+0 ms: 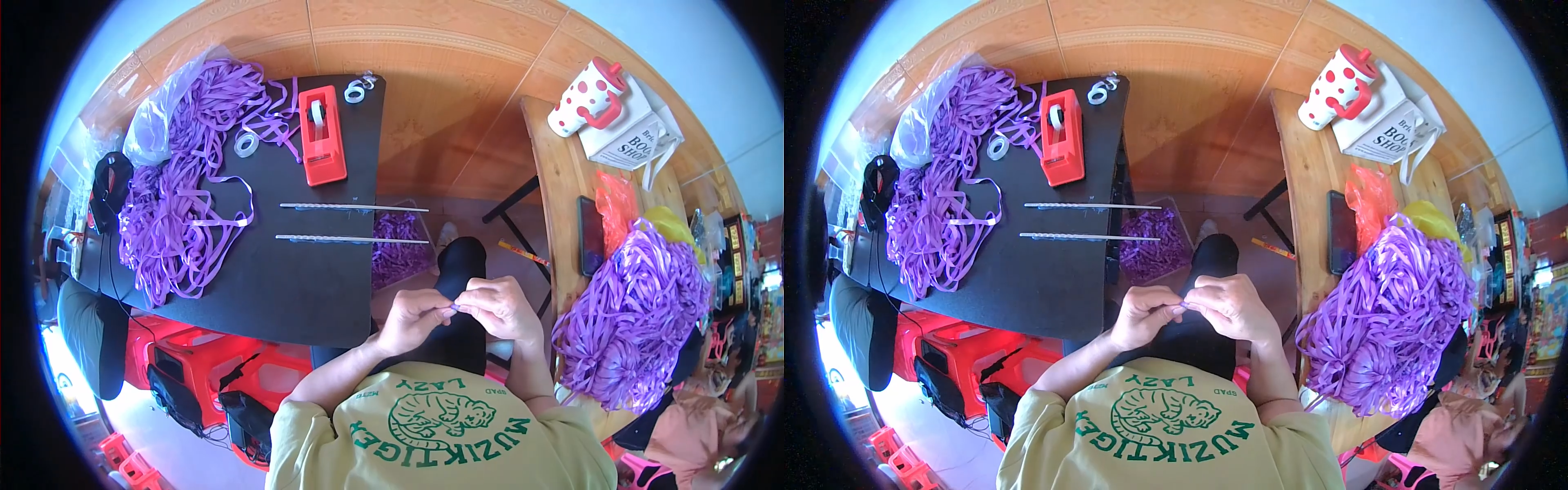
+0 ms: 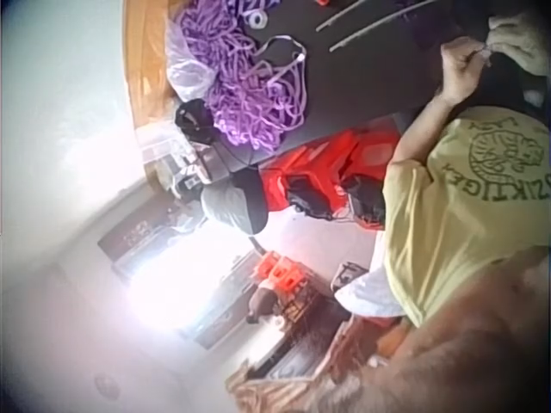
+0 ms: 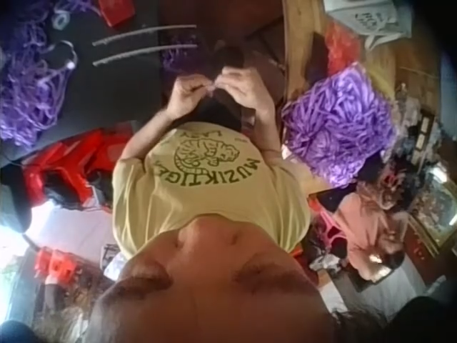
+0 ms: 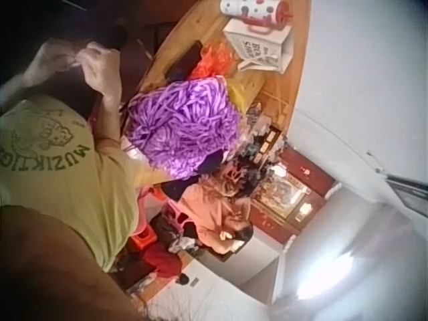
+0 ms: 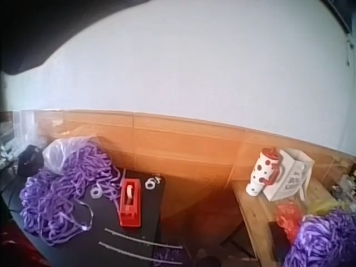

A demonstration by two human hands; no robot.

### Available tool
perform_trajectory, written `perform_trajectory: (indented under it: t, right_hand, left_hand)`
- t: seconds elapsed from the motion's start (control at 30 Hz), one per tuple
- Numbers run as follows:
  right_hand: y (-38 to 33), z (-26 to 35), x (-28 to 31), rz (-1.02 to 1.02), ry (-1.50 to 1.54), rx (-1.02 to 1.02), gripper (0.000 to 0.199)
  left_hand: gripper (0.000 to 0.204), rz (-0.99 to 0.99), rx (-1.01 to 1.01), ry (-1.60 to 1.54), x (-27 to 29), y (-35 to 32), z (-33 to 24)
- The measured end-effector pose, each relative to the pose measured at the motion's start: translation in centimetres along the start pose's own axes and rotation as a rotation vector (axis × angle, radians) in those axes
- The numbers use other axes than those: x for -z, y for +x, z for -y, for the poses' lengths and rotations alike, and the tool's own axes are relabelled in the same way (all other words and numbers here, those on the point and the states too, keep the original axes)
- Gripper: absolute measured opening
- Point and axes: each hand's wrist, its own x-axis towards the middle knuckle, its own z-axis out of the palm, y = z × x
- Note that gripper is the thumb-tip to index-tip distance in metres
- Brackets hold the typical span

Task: Wrapping purple ribbons around a metal frame to create decorative items.

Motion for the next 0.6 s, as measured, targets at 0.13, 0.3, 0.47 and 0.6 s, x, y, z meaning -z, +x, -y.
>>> perform_trajectory:
  t: [0.13, 0.3, 0.47, 0.6]
  right_hand:
    - [-0.1, -0.3, -0.8, -0.058, 0.09, 0.0, 0.012]
    - [-0.2, -1.1, -1.2, -0.074, 0.173, -0.05, 0.011]
    - [-0.5, -1.7, -0.2, -0.022, 0.418, -0.331, 0.02]
    - [-0.9, -4.0, 0.6, -0.016, 0.573, -0.344, 0.024]
  left_hand:
    - [0.009, -0.084, -0.237, 0.354, -0.2, -0.2, -0.1]
    - [0.009, -0.173, -0.401, 0.688, -1.0, -0.2, -0.3]
    - [0.014, -0.213, -0.235, 0.518, -0.6, 0.2, 0.6]
    - [0.013, -0.117, 0.129, 0.034, -0.6, -0.3, 0.9]
